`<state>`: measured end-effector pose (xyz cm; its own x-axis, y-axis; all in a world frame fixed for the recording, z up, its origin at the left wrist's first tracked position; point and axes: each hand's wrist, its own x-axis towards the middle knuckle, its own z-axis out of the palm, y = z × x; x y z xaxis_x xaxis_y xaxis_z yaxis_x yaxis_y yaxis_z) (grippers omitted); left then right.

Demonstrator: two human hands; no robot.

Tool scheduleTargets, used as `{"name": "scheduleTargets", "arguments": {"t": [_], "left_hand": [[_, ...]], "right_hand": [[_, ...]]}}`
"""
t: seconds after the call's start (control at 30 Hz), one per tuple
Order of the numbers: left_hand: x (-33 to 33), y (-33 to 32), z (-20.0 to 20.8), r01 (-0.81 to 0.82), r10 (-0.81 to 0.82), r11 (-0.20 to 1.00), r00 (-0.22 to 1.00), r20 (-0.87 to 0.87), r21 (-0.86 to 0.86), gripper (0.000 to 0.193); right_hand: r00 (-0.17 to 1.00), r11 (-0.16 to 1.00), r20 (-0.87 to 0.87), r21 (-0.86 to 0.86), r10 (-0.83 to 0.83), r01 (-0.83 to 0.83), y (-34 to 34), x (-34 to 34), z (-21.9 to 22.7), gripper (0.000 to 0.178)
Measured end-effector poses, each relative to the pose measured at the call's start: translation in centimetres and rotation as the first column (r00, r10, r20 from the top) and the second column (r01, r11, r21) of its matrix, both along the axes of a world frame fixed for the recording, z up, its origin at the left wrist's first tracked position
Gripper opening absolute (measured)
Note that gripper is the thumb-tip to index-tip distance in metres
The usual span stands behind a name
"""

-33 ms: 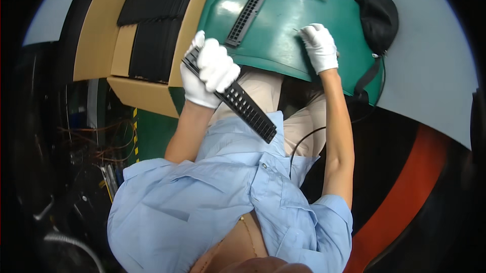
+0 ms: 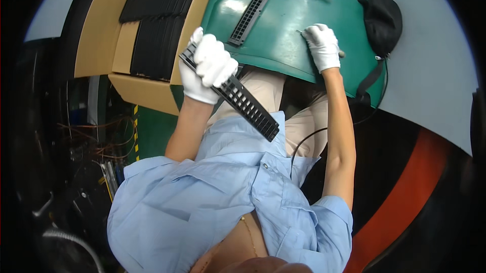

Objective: The person retrieves black plastic components from a machine and a cardboard box. They use a small metal tool to scrape or clean the edges of the components while seated at a green workbench. The person then compares the components and places them into a blue bucket.

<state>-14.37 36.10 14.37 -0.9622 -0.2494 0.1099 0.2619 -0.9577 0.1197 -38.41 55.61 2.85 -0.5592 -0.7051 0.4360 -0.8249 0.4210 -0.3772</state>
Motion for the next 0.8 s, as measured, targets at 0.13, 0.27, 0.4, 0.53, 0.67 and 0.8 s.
{"name": "scheduleTargets", "arguments": {"t": [0.13, 0.27, 0.4, 0.53, 0.67, 0.8], "left_hand": [[0.3, -2.2, -0.8, -0.064, 0.067, 0.995, 0.997, -0.043, 0.073, 0.05], [0.3, -1.9, -3.3, -0.029, 0.036, 0.993, 0.997, -0.065, 0.11, 0.052], [-2.1, 1.0, -4.1, 0.076, -0.076, 0.981, 0.997, -0.006, 0.18, 0.054], [-4.8, -0.6, -3.7, -0.006, 0.099, 0.973, 0.914, 0.394, -0.23, 0.059], [-8.6, -4.1, -4.3, 0.524, 0.832, -0.194, 0.536, 0.143, -0.83, 0.05], [-10.5, -5.2, -6.4, 0.733, 0.77, -0.588, 0.637, 0.041, -0.342, 0.068]], "right_hand": [[0.999, 0.995, 0.015, -0.094, -0.038, 0.039, -1.2, -0.3, -0.3, 0.021], [0.459, 0.983, 0.885, -0.142, 0.073, 0.118, -2.0, 8.2, 7.5, 0.03], [0.262, 0.885, 0.901, -0.219, 0.345, -0.411, -0.8, 15.1, 7.4, 0.03], [-0.471, 0.956, 0.838, -0.293, 0.274, 0.036, 0.2, 17.6, 8.1, 0.028], [-0.362, 0.959, 0.896, -0.19, 0.256, 0.209, 1.9, 17.1, 6.5, 0.028], [-0.359, 0.952, 0.904, -0.135, 0.232, 0.274, 2.6, 16.6, 5.9, 0.029]]}}
